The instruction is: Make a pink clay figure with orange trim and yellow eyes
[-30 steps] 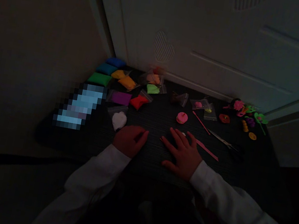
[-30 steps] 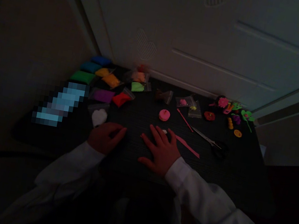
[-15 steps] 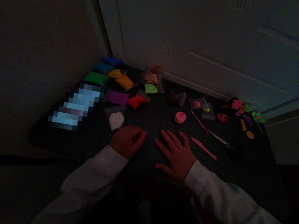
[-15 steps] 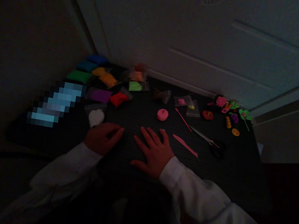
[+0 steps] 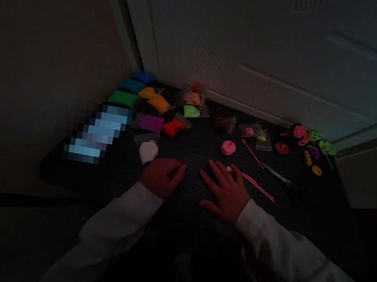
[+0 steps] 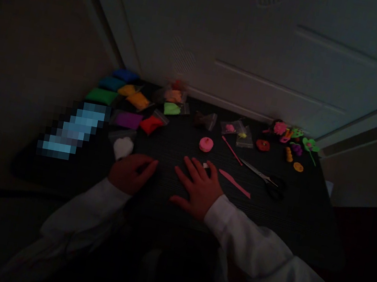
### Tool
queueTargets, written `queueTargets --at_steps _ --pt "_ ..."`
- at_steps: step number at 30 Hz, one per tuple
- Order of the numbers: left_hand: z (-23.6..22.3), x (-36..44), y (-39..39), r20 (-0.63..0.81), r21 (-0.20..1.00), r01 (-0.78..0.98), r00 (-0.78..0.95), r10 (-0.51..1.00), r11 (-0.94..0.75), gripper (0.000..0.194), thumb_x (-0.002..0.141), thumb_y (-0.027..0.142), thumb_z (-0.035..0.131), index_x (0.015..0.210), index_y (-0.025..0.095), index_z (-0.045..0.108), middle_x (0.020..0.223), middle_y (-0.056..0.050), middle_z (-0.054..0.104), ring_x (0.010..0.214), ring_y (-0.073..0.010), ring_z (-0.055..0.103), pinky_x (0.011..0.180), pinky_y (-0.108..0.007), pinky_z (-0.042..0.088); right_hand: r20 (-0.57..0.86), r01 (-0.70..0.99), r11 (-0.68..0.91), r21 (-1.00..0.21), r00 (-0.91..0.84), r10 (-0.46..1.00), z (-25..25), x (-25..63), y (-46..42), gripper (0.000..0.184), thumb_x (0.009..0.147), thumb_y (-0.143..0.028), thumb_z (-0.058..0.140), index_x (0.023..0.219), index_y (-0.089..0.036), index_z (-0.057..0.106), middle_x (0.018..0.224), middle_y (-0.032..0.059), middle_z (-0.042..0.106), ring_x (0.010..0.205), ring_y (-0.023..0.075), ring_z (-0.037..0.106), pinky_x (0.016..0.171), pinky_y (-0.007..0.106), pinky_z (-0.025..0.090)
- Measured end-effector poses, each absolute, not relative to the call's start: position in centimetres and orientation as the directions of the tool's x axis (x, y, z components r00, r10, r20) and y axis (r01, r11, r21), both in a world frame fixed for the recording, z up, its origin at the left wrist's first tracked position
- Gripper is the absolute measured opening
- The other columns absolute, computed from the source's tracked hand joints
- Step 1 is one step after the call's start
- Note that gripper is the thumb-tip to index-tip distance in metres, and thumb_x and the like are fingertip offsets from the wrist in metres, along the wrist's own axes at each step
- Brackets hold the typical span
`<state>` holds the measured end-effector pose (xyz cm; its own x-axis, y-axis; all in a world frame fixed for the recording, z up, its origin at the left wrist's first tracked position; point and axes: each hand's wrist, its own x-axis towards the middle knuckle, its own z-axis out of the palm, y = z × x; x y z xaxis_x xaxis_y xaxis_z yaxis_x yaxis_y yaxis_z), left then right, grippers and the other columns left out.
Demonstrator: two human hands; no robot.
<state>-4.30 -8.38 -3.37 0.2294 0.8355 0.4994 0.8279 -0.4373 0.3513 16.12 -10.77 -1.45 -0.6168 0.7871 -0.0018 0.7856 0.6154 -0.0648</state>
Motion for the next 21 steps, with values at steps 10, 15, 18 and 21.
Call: queueTargets --at_steps 10,15,18,21 --pt "-3.46 -4.36 -8.4 0.495 0.352 0.828 0.23 0.838 -0.435 0.021 0.076 0.031 0.048 0.07 0.016 0.06 0.063 -0.002 0.063 0.057 -0.012 0.055 0.055 -0.023 0.041 -0.001 0.793 0.605 -0.068 -0.607 0.795 -1.42 16.15 -10.65 0.07 0.075 -0.065 0.022 0.131 -0.023 0.024 0.14 0.0126 0.016 0.126 0.0279 0.016 0.096 0.053 0.007" --pt "-3.49 -4.34 -8.4 0.484 0.357 0.832 0.225 0.846 -0.425 0.02 0.077 0.031 0.047 0.07 0.016 0.06 0.063 -0.002 0.063 0.057 -0.012 0.055 0.055 -0.023 0.041 -0.003 0.776 0.626 -0.076 -0.628 0.778 -1.47 16.09 -10.79 0.071 0.074 -0.066 0.022 0.131 -0.023 0.024 0.14 0.0123 0.016 0.126 0.0274 0.016 0.097 0.054 0.007" --pt "-3.42 -4.31 -8.41 0.489 0.356 0.828 0.23 0.842 -0.433 0.021 0.077 0.03 0.047 0.071 0.015 0.06 0.063 -0.002 0.062 0.057 -0.0123 0.055 0.055 -0.023 0.041 -0.005 0.769 0.635 -0.075 -0.637 0.771 -1.43 15.99 -10.88 0.07 0.074 -0.065 0.023 0.131 -0.024 0.024 0.14 0.0119 0.016 0.126 0.0276 0.016 0.096 0.054 0.007" --pt "-3.35 -4.28 -8.41 0.495 0.348 0.828 0.236 0.836 -0.44 0.021 0.076 0.03 0.048 0.069 0.015 0.06 0.063 -0.002 0.062 0.057 -0.0124 0.055 0.055 -0.023 0.041 0.005 0.796 0.602 -0.061 -0.603 0.798 -1.38 16.04 -10.8 0.07 0.075 -0.064 0.024 0.13 -0.022 0.026 0.14 0.0132 0.015 0.126 0.0287 0.017 0.096 0.054 0.007"
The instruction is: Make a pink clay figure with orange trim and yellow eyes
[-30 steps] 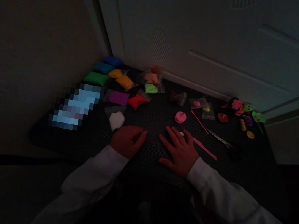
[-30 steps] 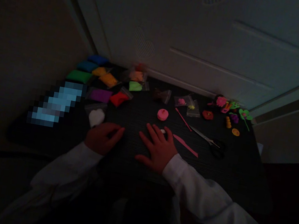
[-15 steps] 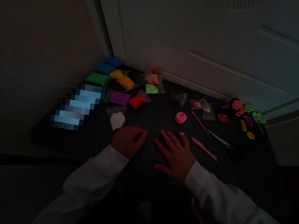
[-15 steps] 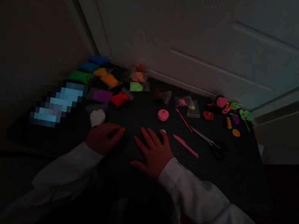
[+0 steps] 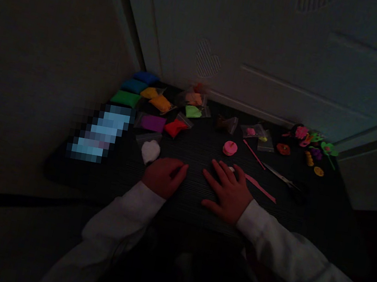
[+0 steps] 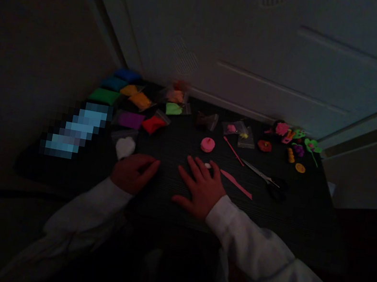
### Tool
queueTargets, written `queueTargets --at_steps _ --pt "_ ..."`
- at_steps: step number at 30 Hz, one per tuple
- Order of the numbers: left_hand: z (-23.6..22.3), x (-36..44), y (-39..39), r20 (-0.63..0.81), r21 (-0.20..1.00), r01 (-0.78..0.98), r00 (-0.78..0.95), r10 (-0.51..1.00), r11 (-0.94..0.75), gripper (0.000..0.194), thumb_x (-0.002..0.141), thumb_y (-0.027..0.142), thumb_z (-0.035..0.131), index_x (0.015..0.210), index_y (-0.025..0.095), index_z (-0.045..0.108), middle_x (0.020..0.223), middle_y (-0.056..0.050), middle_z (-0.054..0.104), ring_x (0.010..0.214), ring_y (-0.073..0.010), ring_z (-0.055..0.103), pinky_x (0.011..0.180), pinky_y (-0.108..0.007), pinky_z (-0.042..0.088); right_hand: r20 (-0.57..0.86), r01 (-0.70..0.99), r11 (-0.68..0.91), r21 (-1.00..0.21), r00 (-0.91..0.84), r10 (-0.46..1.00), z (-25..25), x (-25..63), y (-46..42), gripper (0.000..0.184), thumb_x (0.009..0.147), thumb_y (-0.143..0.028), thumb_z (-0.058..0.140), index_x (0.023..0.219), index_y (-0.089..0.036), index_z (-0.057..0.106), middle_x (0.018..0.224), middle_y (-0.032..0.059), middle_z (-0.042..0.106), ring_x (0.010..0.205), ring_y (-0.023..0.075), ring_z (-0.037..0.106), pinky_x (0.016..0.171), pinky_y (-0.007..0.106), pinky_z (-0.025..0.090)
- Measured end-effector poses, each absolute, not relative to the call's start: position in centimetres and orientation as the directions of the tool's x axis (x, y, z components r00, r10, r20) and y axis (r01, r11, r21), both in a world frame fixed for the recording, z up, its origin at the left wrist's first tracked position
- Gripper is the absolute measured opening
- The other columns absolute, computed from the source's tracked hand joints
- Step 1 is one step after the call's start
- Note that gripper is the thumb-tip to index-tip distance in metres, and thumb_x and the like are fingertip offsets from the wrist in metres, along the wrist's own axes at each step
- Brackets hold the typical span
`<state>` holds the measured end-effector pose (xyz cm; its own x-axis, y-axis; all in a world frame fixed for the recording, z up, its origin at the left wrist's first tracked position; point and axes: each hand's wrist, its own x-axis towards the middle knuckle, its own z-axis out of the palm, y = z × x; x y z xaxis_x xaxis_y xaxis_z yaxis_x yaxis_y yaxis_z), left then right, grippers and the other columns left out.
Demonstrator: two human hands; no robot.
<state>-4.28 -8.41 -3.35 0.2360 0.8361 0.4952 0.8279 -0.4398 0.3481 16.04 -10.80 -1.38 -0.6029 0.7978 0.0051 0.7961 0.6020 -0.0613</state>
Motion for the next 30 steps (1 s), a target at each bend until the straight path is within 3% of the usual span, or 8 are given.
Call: queueTargets --at_steps 18,23,26,30 --pt "-3.4 -4.3 -8.4 0.489 0.363 0.823 0.232 0.841 -0.437 0.021 0.076 0.031 0.047 0.071 0.016 0.06 0.064 -0.002 0.063 0.058 -0.0126 0.055 0.056 -0.024 0.041 0.006 0.784 0.617 -0.066 -0.618 0.786 -1.5 15.7 -11.2 0.069 0.074 -0.065 0.023 0.13 -0.025 0.025 0.14 0.0122 0.016 0.126 0.0279 0.016 0.096 0.053 0.006" --pt "-3.5 -4.4 -8.3 0.475 0.372 0.822 0.231 0.849 -0.432 0.021 0.077 0.031 0.047 0.075 0.014 0.06 0.064 -0.003 0.062 0.059 -0.013 0.055 0.056 -0.024 0.042 0.073 0.826 0.562 -0.033 -0.559 0.826 -0.9 16.9 -10.5 0.07 0.075 -0.061 0.03 0.132 -0.021 0.022 0.14 0.0136 0.015 0.125 0.0292 0.017 0.096 0.052 0.008" --pt "-3.7 -4.5 -8.2 0.439 0.409 0.798 0.252 0.863 -0.442 0.022 0.078 0.03 0.046 0.081 0.015 0.06 0.069 -0.003 0.062 0.063 -0.013 0.056 0.059 -0.024 0.043 0.182 0.876 0.482 -0.026 -0.47 0.864 -0.6 18.7 -9.8 0.058 0.08 -0.048 0.034 0.13 -0.019 0.028 0.139 0.0127 0.017 0.125 0.027 0.019 0.097 0.048 0.012" --pt "-3.9 -4.4 -8.0 0.387 0.407 0.777 0.33 0.861 -0.48 0.022 0.079 0.029 0.045 0.085 0.017 0.061 0.074 -0.004 0.061 0.071 -0.0142 0.054 0.066 -0.027 0.043 0.29 0.927 0.369 -0.065 -0.336 0.896 -1.1 20.6 -9.0 0.038 0.082 -0.037 0.038 0.116 -0.023 0.048 0.133 0.0092 0.032 0.121 0.0246 0.028 0.096 0.047 0.015"
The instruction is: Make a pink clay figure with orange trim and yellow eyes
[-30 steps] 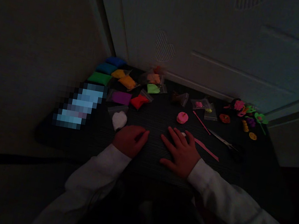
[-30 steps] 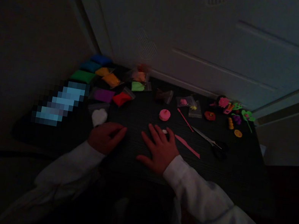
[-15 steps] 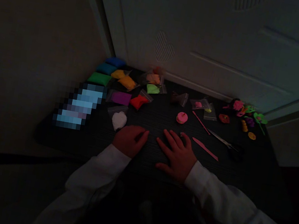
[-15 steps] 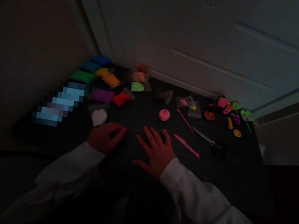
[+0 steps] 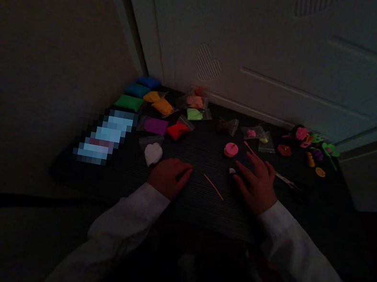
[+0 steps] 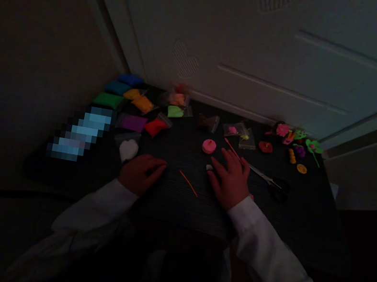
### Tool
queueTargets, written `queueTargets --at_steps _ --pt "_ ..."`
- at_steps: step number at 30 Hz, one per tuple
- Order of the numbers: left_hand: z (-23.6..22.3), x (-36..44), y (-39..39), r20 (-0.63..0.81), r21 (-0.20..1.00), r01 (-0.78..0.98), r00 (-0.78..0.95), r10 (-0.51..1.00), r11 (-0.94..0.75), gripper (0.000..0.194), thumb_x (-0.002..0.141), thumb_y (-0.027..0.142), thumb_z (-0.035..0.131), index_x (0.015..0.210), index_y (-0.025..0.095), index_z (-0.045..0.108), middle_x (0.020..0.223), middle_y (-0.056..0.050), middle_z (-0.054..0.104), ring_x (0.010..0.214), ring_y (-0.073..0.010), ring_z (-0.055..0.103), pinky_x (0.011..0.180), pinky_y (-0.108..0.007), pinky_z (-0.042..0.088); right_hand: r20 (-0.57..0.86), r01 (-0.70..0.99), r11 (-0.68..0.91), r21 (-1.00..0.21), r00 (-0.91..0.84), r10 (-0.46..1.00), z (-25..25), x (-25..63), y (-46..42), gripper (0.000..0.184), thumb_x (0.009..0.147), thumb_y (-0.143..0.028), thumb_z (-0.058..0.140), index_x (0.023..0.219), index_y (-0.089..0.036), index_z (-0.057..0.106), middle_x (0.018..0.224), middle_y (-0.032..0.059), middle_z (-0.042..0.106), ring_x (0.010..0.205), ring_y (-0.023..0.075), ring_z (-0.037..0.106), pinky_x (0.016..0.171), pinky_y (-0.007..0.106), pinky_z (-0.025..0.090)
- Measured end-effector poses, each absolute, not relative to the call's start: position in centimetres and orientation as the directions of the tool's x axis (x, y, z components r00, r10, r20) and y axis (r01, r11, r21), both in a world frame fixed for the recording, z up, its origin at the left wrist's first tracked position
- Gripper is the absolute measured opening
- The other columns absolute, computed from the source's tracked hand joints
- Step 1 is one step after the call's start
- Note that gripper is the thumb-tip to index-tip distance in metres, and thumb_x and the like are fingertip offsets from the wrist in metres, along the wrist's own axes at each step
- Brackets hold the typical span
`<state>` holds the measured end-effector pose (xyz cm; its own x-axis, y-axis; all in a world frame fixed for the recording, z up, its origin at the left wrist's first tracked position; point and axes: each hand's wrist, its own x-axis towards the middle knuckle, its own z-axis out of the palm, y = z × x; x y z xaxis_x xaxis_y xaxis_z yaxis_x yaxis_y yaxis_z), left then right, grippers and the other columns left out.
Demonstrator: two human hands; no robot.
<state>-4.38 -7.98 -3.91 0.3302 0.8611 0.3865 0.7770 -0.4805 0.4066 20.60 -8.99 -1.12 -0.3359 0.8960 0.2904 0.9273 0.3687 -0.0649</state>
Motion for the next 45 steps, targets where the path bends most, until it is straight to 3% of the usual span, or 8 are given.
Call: queueTargets --at_steps 9,18,33,36,39,42,45 --pt "-3.4 -2.0 -7.0 0.246 0.333 0.751 0.514 0.822 -0.57 0.027 0.078 0.034 0.046 0.101 0.025 0.059 0.09 -0.004 0.058 0.081 -0.0174 0.047 0.072 -0.033 0.039 0.294 0.902 0.404 -0.156 -0.348 0.89 -2.6 20.2 -7.9 0.023 0.08 -0.032 0.043 0.096 -0.025 0.058 0.115 0.0031 0.054 0.115 0.0219 0.039 0.096 0.047 0.011" --pt "-2.5 -1.7 -5.9 0.191 0.348 0.699 0.6 0.777 -0.625 0.019 0.077 0.032 0.049 0.085 0.025 0.064 0.087 -0.003 0.058 0.081 -0.0152 0.047 0.072 -0.031 0.039 0.323 0.884 0.364 -0.292 -0.267 0.908 -2.3 20.4 -8.0 0.019 0.079 -0.033 0.044 0.091 -0.022 0.054 0.087 0.0005 0.063 0.084 0.0154 0.056 0.094 0.041 0.017" --pt "-3.2 -2.7 -5.6 0.246 0.367 0.647 0.626 0.74 -0.669 0.02 0.079 0.031 0.047 0.084 0.022 0.064 0.087 -0.004 0.059 0.084 -0.0162 0.048 0.077 -0.032 0.041 0.295 0.872 0.385 -0.303 -0.298 0.908 -2.7 20.2 -8.0 0.022 0.079 -0.028 0.045 0.099 -0.022 0.053 0.091 0.0018 0.063 0.088 0.0158 0.054 0.092 0.041 0.018" --pt "-3.2 -2.9 -5.6 0.255 0.401 0.657 0.589 0.767 -0.638 0.019 0.077 0.028 0.05 0.09 0.021 0.062 0.088 -0.004 0.059 0.085 -0.0165 0.049 0.077 -0.033 0.042 0.294 0.88 0.378 -0.287 -0.295 0.909 -2.5 20.2 -8.1 0.026 0.079 -0.03 0.045 0.103 -0.022 0.053 0.1 0.004 0.06 0.093 0.0179 0.051 0.089 0.041 0.02" --pt "-3.1 -3.0 -5.7 0.295 0.499 0.684 0.443 0.847 -0.531 0.025 0.074 0.02 0.052 0.098 0.019 0.057 0.09 -0.005 0.056 0.083 -0.0145 0.052 0.075 -0.03 0.045 0.306 0.884 0.383 -0.268 -0.299 0.904 -1.9 19.7 -8.8 0.032 0.081 -0.035 0.043 0.108 -0.021 0.051 0.108 0.0063 0.055 0.099 0.0194 0.046 0.087 0.04 0.021" --pt "-2.9 -3.1 -5.7 0.332 0.569 0.698 0.289 0.898 -0.435 0.026 0.072 0.015 0.053 0.097 0.018 0.057 0.085 -0.003 0.055 0.073 -0.0114 0.053 0.069 -0.026 0.046 0.268 0.853 0.459 -0.247 -0.395 0.879 -1.2 18.2 -9.6 0.036 0.082 -0.039 0.038 0.112 -0.024 0.05 0.106 0.0057 0.054 0.097 0.0195 0.044 0.085 0.04 0.021" --pt "-3.0 -3.2 -5.7 0.359 0.575 0.701 0.246 0.9 -0.421 0.026 0.071 0.015 0.054 0.097 0.017 0.058 0.081 -0.002 0.056 0.07 -0.0105 0.053 0.068 -0.024 0.046 0.187 0.812 0.536 -0.231 -0.503 0.844 -0.8 16.2 -10.3 0.041 0.081 -0.046 0.036 0.115 -0.025 0.047 0.107 0.0058 0.052 0.096 0.021 0.042 0.086 0.043 0.02"
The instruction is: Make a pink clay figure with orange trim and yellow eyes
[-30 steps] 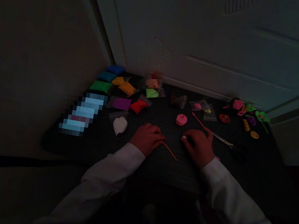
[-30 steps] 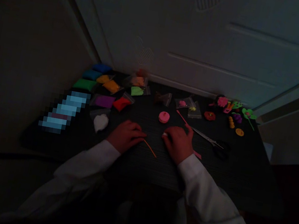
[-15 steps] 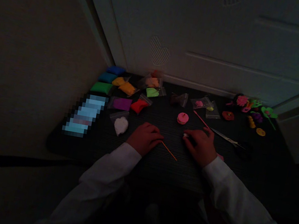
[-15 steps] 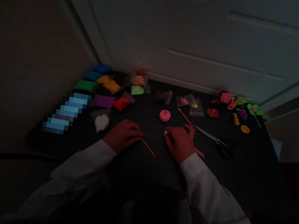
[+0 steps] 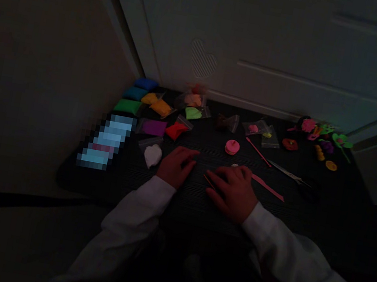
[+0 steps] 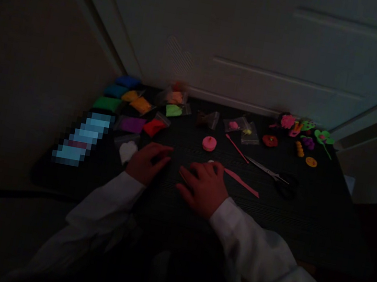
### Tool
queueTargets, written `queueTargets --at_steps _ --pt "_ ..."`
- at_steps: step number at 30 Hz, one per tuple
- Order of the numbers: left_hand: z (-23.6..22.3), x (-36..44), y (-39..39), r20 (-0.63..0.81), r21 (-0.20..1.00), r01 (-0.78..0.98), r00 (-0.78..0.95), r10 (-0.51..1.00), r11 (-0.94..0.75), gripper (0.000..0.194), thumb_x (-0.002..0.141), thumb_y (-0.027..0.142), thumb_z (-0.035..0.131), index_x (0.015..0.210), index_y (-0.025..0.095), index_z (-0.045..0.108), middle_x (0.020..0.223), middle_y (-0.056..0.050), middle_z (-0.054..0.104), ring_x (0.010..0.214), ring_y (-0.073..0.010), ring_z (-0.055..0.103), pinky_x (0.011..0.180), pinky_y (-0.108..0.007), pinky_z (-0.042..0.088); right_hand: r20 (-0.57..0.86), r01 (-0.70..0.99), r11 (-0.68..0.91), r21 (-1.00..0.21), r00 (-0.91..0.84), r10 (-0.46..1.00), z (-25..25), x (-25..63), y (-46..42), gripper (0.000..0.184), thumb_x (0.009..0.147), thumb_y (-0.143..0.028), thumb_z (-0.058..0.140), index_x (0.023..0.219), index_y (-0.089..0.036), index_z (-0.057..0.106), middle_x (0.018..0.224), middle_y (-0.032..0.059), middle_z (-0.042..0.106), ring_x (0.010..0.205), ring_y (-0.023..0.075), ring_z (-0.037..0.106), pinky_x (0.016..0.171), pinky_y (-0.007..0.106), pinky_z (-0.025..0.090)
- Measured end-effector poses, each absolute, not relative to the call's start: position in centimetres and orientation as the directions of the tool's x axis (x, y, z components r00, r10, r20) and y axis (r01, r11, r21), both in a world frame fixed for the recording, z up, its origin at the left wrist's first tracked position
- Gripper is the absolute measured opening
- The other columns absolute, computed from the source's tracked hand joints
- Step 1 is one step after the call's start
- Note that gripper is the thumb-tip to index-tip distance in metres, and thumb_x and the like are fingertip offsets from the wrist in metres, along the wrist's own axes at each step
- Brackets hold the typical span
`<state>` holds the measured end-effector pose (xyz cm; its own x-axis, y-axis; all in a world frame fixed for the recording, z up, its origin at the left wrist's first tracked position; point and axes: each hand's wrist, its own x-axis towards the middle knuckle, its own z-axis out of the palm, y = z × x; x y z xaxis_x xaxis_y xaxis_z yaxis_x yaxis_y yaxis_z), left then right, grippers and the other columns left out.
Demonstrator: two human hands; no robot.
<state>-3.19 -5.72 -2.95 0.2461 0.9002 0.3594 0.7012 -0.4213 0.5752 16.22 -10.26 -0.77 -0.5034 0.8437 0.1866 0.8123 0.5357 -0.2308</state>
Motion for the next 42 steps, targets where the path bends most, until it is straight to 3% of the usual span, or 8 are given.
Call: queueTargets --at_steps 7,15,26,42 --pt "-2.93 -3.19 -5.98 0.42 0.61 0.664 0.192 0.887 -0.433 0.014 0.076 0.02 0.051 0.085 0.017 0.062 0.083 -0.001 0.064 0.078 -0.0105 0.058 0.073 -0.022 0.046 0.091 0.835 0.513 -0.2 -0.505 0.858 -0.77 15.05 -10.74 0.051 0.08 -0.053 0.031 0.12 -0.024 0.043 0.112 0.0078 0.048 0.098 0.0242 0.039 0.087 0.047 0.018" --pt "-2.75 -3.06 -6.28 0.475 0.589 0.704 0.094 0.875 -0.396 0.015 0.075 0.025 0.052 0.082 0.016 0.062 0.077 -0.001 0.064 0.071 -0.0111 0.058 0.067 -0.023 0.047 0.043 0.823 0.545 -0.162 -0.546 0.837 -0.94 15.06 -11.15 0.052 0.079 -0.055 0.03 0.123 -0.027 0.04 0.124 0.0083 0.042 0.104 0.0258 0.038 0.088 0.049 0.017" --pt "-2.89 -3.1 -6.28 0.465 0.594 0.713 0.075 0.882 -0.373 0.015 0.074 0.026 0.053 0.081 0.016 0.062 0.076 -0.002 0.064 0.069 -0.0115 0.058 0.067 -0.024 0.046 0.035 0.814 0.563 -0.146 -0.564 0.825 -1.08 15.04 -11.22 0.054 0.079 -0.056 0.03 0.124 -0.026 0.037 0.138 0.0095 0.022 0.115 0.0271 0.03 0.09 0.05 0.016" --pt "-2.96 -3.06 -6.26 0.448 0.607 0.71 0.065 0.892 -0.356 0.016 0.074 0.027 0.052 0.082 0.016 0.061 0.074 -0.001 0.063 0.067 -0.011 0.057 0.064 -0.024 0.047 0.084 0.842 0.519 -0.148 -0.512 0.855 -1.2 15.41 -11.16 0.06 0.079 -0.055 0.031 0.127 -0.02 0.033 0.139 0.0101 0.021 0.118 0.0264 0.027 0.092 0.048 0.017"
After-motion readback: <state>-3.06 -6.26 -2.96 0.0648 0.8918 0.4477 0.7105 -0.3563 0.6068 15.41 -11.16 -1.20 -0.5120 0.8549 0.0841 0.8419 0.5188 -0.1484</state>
